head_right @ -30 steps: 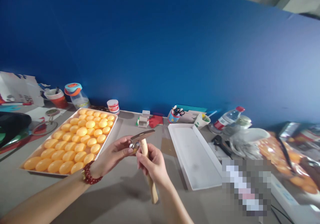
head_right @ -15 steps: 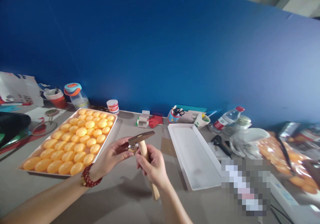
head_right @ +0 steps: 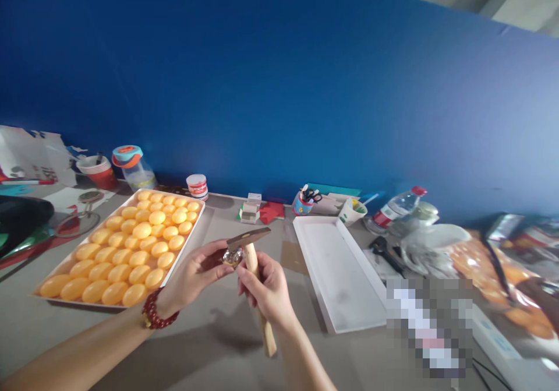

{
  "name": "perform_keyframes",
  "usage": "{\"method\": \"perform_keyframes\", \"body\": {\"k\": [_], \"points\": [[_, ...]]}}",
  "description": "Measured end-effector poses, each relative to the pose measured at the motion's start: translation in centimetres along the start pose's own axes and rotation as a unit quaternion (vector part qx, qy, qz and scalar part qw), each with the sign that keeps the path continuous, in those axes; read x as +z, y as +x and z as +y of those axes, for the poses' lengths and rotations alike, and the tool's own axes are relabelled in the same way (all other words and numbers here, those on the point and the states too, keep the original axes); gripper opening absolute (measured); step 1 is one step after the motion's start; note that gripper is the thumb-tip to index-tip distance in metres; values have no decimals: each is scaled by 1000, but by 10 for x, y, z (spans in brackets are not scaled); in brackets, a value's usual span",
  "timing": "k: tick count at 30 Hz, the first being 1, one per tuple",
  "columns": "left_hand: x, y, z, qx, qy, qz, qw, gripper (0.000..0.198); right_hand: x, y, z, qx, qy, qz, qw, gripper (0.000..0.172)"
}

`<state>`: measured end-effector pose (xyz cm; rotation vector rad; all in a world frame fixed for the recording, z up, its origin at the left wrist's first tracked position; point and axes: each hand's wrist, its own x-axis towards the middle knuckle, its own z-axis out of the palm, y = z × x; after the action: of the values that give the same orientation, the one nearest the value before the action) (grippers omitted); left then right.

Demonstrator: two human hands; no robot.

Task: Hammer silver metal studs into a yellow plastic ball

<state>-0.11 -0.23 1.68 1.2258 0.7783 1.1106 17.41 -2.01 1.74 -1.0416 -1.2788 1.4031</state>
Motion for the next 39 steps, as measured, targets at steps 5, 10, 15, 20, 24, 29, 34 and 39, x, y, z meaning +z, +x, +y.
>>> {"method": "perform_keyframes", "body": {"k": [5,10,15,20,24,29,34,39], "points": [[-1,0,-1,28,38,8,999,33,0,0,1,1,15,-8,1000,31],[0,-1,3,28,70,12,997,36,0,0,2,8,24,-3,1000,32],[1,-2,10,41,79,-7,996,34,-1,0,5,15,43,-13,999,32],[1,-1,10,43,76,-7,996,34,-1,1,6,23,68,-23,997,30],[1,-1,8,44,92,1,995,35,1,1,5,31,76,-19,996,30],[2,-2,11,32,79,2,996,38,1,1,6,31,82,-14,996,30],[3,-3,7,16,71,16,997,41,2,0,6,5,49,-3,999,32],[1,-4,3,15,71,21,997,41,5,-1,3,-6,20,6,1000,34]]}}
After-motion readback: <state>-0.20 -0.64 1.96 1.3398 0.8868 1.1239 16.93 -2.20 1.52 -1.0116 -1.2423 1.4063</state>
